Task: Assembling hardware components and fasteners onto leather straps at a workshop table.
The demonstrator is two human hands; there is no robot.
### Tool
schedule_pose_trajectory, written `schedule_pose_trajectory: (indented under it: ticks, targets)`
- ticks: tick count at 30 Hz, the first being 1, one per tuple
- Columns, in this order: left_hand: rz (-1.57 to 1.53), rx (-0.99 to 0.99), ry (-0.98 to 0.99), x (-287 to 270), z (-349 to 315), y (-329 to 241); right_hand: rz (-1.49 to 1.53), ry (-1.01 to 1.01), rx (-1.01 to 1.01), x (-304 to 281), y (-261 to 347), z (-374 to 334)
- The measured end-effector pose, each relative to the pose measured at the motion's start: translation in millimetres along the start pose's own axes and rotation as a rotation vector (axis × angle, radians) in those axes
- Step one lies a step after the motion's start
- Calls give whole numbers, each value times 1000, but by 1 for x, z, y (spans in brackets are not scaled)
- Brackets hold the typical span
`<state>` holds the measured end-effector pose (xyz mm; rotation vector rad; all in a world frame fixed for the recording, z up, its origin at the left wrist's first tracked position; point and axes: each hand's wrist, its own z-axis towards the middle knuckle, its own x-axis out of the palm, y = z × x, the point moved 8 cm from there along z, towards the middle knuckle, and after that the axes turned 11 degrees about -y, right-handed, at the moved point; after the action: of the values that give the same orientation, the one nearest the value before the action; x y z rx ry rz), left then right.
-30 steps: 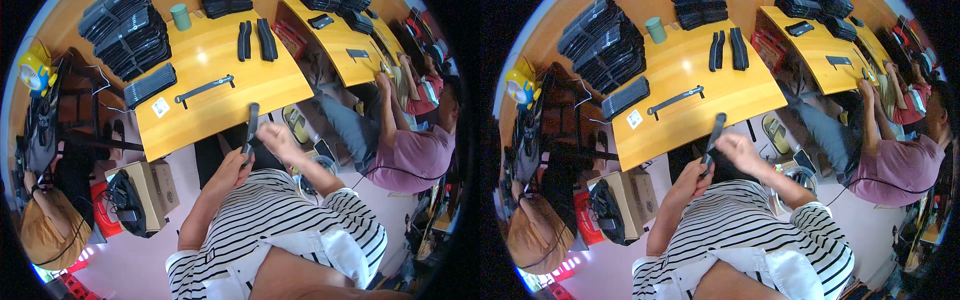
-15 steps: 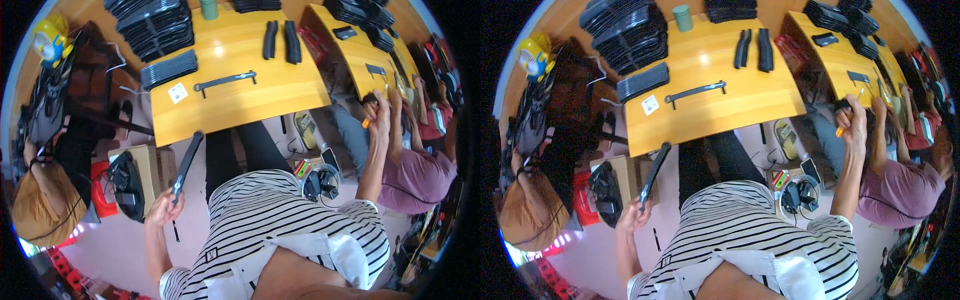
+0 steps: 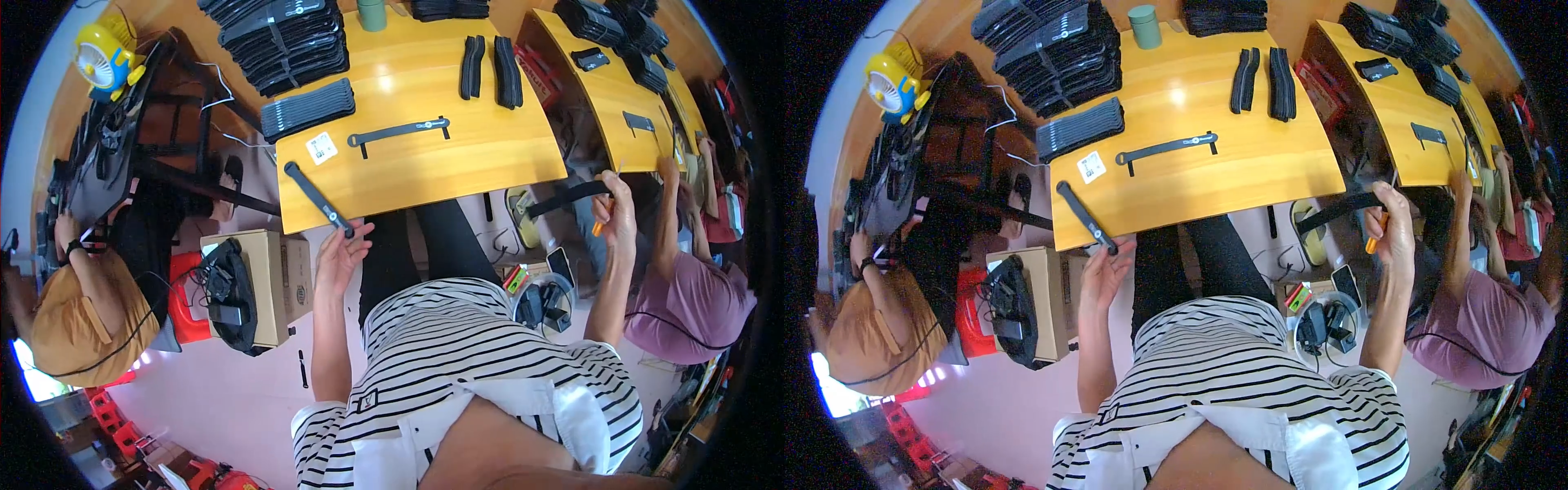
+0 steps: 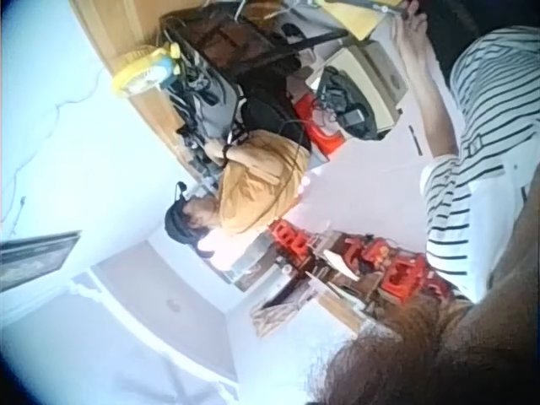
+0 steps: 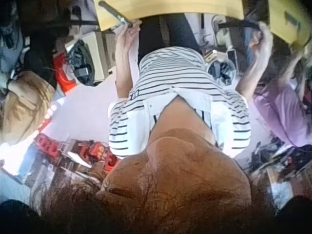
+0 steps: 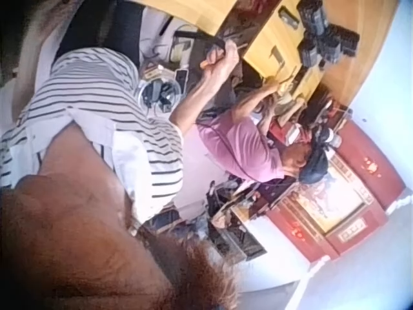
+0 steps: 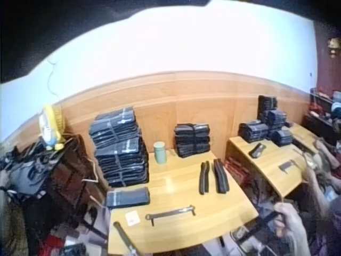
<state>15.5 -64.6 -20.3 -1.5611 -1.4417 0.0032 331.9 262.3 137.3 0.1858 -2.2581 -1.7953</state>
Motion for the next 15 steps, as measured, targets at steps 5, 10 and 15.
schedule_pose_trajectory:
  ticks: [5,10,15]
  targets:
    - [155,-230,32,3,21,29,-51,-71,44,-6,-7,-5]
    - [731,-306,-2,12,-16,17,-149,12,75,-6,-15,-10]
    - [1017,694,225,181,-134,-92,-280,230,109,38,-28,-15]
